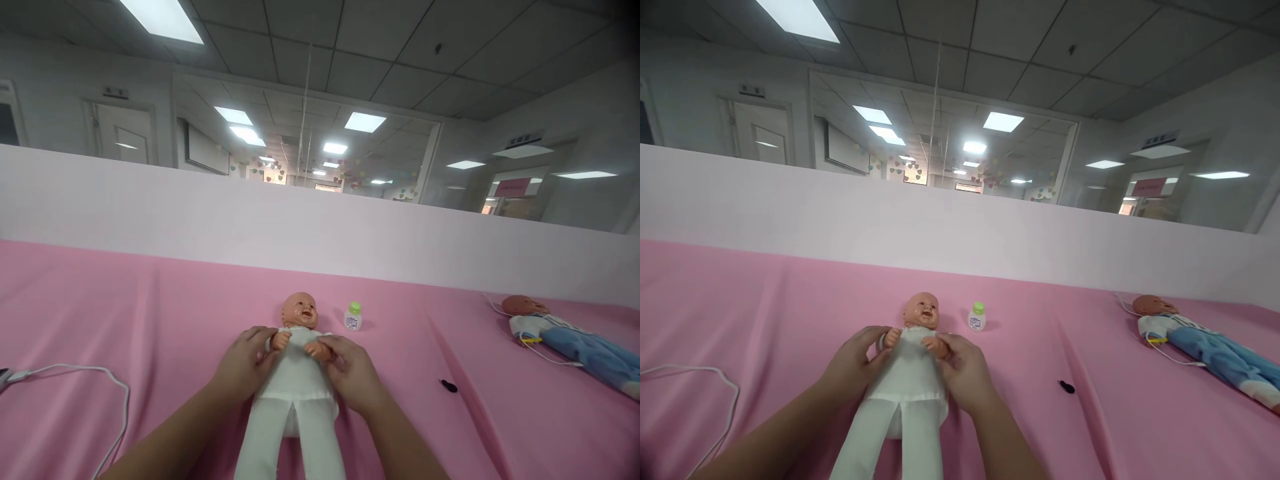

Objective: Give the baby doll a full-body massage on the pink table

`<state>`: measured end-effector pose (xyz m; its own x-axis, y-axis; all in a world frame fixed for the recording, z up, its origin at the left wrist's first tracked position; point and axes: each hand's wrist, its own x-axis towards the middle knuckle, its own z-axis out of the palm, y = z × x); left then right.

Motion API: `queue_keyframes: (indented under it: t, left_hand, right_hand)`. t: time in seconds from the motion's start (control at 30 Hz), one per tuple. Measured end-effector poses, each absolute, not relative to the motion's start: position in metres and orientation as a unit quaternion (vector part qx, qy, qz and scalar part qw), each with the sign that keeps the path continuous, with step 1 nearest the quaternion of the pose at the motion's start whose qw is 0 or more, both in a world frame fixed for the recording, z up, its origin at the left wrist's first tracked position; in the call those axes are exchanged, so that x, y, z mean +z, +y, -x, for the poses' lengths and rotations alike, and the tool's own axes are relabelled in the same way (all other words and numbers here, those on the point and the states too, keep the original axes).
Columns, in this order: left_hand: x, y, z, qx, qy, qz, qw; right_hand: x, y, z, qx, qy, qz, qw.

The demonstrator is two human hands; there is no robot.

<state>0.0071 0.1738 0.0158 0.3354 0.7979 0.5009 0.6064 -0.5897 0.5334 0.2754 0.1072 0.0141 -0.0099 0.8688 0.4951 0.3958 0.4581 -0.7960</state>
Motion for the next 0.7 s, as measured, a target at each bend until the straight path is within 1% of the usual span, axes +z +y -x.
queue_keyframes:
  t: [0.1, 0.17, 0.23, 0.27, 0.33, 0.43, 0.5, 0.6, 0.63, 0.7]
  left_hand:
    - [0.014, 0.173, -0.008, 0.335, 0.414, -0.844, 0.065]
    - [0.014, 0.173, -0.009, 0.317, 0.404, -0.857, 0.04]
    - [0.014, 0.173, -0.009, 0.309, 0.399, -0.862, 0.038]
    - [0.014, 0.173, -0.009, 0.311, 0.4, -0.861, 0.047]
    - [0.014, 0.174, -0.008, 0.326, 0.408, -0.849, 0.081]
    - [0.014, 0.18, -0.002, 0.383, 0.438, -0.799, 0.149]
    - [0.013, 0.188, 0.004, 0.426, 0.468, -0.744, 0.214]
    - [0.01, 0.201, 0.015, 0.489, 0.491, -0.644, 0.325]
    - [0.009, 0.205, 0.018, 0.509, 0.495, -0.605, 0.361]
    - [0.008, 0.211, 0.023, 0.54, 0.502, -0.516, 0.436]
  right_hand:
    - [0.02, 0.1, -0.267, 0.128, -0.734, 0.519, 0.419]
    - [0.022, 0.097, -0.263, 0.094, -0.753, 0.536, 0.37]
    - [0.022, 0.096, -0.262, 0.087, -0.758, 0.54, 0.355]
    - [0.021, 0.097, -0.261, 0.09, -0.753, 0.541, 0.363]
    - [0.018, 0.099, -0.263, 0.126, -0.729, 0.534, 0.409]
    - [0.012, 0.108, -0.273, 0.248, -0.653, 0.498, 0.514]
    - [0.007, 0.117, -0.285, 0.314, -0.582, 0.475, 0.581]
    - [-0.002, 0.13, -0.306, 0.364, -0.453, 0.455, 0.675]
    - [-0.006, 0.133, -0.313, 0.384, -0.408, 0.452, 0.694]
    - [-0.014, 0.14, -0.326, 0.43, -0.321, 0.463, 0.705]
